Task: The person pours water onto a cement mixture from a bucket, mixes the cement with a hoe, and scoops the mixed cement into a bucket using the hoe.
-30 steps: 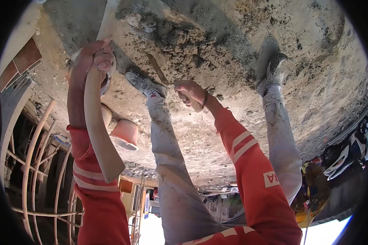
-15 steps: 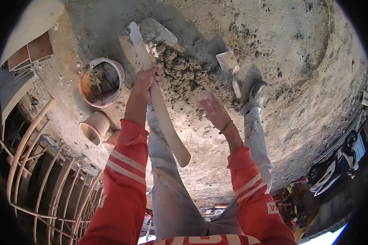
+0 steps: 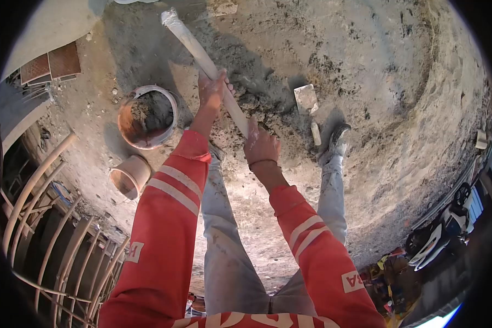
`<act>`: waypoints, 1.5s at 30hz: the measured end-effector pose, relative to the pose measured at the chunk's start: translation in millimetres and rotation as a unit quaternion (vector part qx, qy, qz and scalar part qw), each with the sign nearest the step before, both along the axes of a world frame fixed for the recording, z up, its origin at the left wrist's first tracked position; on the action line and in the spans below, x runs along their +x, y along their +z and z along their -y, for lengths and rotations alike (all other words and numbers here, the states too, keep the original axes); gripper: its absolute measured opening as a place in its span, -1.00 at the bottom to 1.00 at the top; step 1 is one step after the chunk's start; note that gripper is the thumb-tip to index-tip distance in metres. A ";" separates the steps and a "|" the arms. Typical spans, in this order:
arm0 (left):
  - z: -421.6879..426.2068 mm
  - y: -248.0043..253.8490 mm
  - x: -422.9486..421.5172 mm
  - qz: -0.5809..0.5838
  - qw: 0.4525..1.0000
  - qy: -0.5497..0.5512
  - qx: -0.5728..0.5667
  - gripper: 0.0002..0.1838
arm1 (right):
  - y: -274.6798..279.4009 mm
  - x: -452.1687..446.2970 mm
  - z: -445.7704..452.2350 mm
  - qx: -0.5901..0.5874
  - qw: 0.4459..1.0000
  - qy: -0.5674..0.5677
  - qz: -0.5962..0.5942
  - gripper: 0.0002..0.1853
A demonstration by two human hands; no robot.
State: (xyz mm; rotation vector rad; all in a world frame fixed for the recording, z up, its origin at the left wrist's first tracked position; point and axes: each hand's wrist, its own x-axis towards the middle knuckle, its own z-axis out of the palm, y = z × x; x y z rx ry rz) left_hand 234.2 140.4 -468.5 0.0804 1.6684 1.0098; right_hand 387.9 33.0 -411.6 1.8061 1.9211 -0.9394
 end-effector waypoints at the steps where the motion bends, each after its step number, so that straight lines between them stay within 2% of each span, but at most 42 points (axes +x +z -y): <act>1: -6.7 -29.5 -4.6 0.004 1.000 0.003 0.017 -0.80 | -14.2 -9.2 -23.5 -0.015 1.000 0.002 0.019 -0.46; 4: -6.6 -101.0 -12.5 -0.110 0.993 -0.027 -0.043 -0.67 | -51.0 -24.1 -48.8 -0.146 0.989 -0.011 -0.014 -0.51; 5: 5.2 -112.7 -14.8 -0.163 0.982 -0.083 -0.045 -0.62 | -38.3 -25.9 -36.5 -0.144 0.989 -0.026 0.005 -0.69; 7: 34.9 -59.4 6.6 -0.153 0.977 -0.114 -0.093 -0.55 | -19.8 -16.7 3.5 -0.144 0.989 -0.032 0.001 -0.70; 8: 70.6 -77.6 9.4 -0.157 0.971 -0.153 -0.096 -0.42 | -1.7 -10.3 15.4 -0.198 0.980 -0.026 -0.008 -0.67; 10: 139.4 -87.7 29.1 -0.261 0.927 -0.244 -0.116 -0.42 | 13.4 6.0 66.7 -0.255 0.966 -0.033 0.015 -0.60; 12: 202.2 -72.2 52.6 -0.302 0.900 -0.274 -0.154 -0.42 | 37.4 27.4 110.7 -0.263 0.964 -0.028 0.013 -0.60; 14: 227.1 -32.2 75.2 -0.131 0.964 -0.142 -0.182 -0.65 | 60.2 46.5 148.6 -0.267 0.962 -0.052 0.007 -0.63; 15: 251.1 -34.7 84.6 -0.083 0.974 -0.109 -0.178 -0.70 | 73.7 54.4 158.4 -0.263 0.963 -0.058 0.013 -0.66; 16: 237.9 0.7 97.9 -0.110 0.964 -0.122 -0.211 -0.73 | 83.5 63.2 166.1 -0.262 0.962 -0.075 0.020 -0.69; 18: 232.4 18.4 115.9 -0.132 0.959 -0.126 -0.215 -0.73 | 95.5 77.9 167.7 -0.259 0.961 -0.093 0.018 -0.67; 21: 192.6 -3.1 131.2 -0.129 0.974 -0.101 -0.160 -0.71 | 73.4 95.4 139.5 -0.198 0.975 -0.100 0.009 -0.73; 22: 163.1 -10.4 134.3 -0.138 0.979 -0.097 -0.119 -0.70 | 55.8 101.2 121.0 -0.160 0.981 -0.108 0.001 -0.71; 23: 124.9 -11.2 140.4 -0.145 0.982 -0.094 -0.079 -0.68 | 33.7 110.3 104.0 -0.115 0.988 -0.101 -0.007 -0.57; 24: 81.1 -0.9 144.8 -0.041 0.997 -0.049 -0.050 -0.67 | 18.7 111.0 69.9 -0.114 0.988 -0.107 0.016 -0.50; 25: 46.0 -6.6 147.3 -0.056 0.995 -0.080 -0.021 -0.67 | 1.2 110.2 39.5 -0.052 0.992 -0.116 0.018 -0.54; 26: 16.0 -21.0 149.3 -0.086 0.990 -0.113 -0.011 -0.66 | -18.2 109.5 8.7 -0.033 0.992 -0.119 0.029 -0.61; 28: -35.4 -28.4 156.1 -0.114 0.981 -0.157 -0.030 -0.62 | -3.1 98.4 -74.0 -0.080 0.987 -0.141 0.015 -0.66; 31: -69.7 -59.9 137.6 -0.144 0.949 -0.275 -0.052 -0.56 | -10.4 75.3 -86.5 -0.136 0.970 -0.200 -0.027 -0.63; 32: -61.7 -79.1 127.1 -0.165 0.932 -0.319 -0.044 -0.55 | -0.7 68.0 -77.3 -0.164 0.960 -0.225 -0.036 -0.60; 34: -17.2 -171.8 89.2 -0.267 0.858 -0.435 0.066 -0.54 | 31.3 52.6 -50.5 -0.208 0.939 -0.268 -0.058 -0.53; 35: 0.5 -172.8 82.7 -0.263 0.863 -0.427 0.057 -0.55 | 39.4 48.1 -32.3 -0.223 0.934 -0.270 -0.070 -0.52; 37: 14.3 -130.0 87.7 -0.213 0.905 -0.367 -0.027 -0.54 | 49.9 41.1 6.3 -0.244 0.923 -0.284 -0.085 -0.49; 39: 8.0 -38.7 97.8 -0.117 0.945 -0.241 -0.186 -0.51 | 69.1 39.1 36.1 -0.278 0.915 -0.278 -0.090 -0.48; 41: 40.4 -46.0 84.0 -0.110 0.957 -0.208 -0.168 -0.76 | 87.3 40.0 50.0 -0.317 0.909 -0.255 -0.088 -0.50; 42: 64.8 -55.8 76.0 -0.105 0.962 -0.191 -0.162 -0.81 | 94.5 41.6 58.6 -0.325 0.910 -0.242 -0.086 -0.50; 45: 134.9 -93.3 42.6 0.077 0.983 -0.081 -0.143 -0.85 | 108.1 47.9 78.0 -0.341 0.912 -0.206 -0.095 -0.57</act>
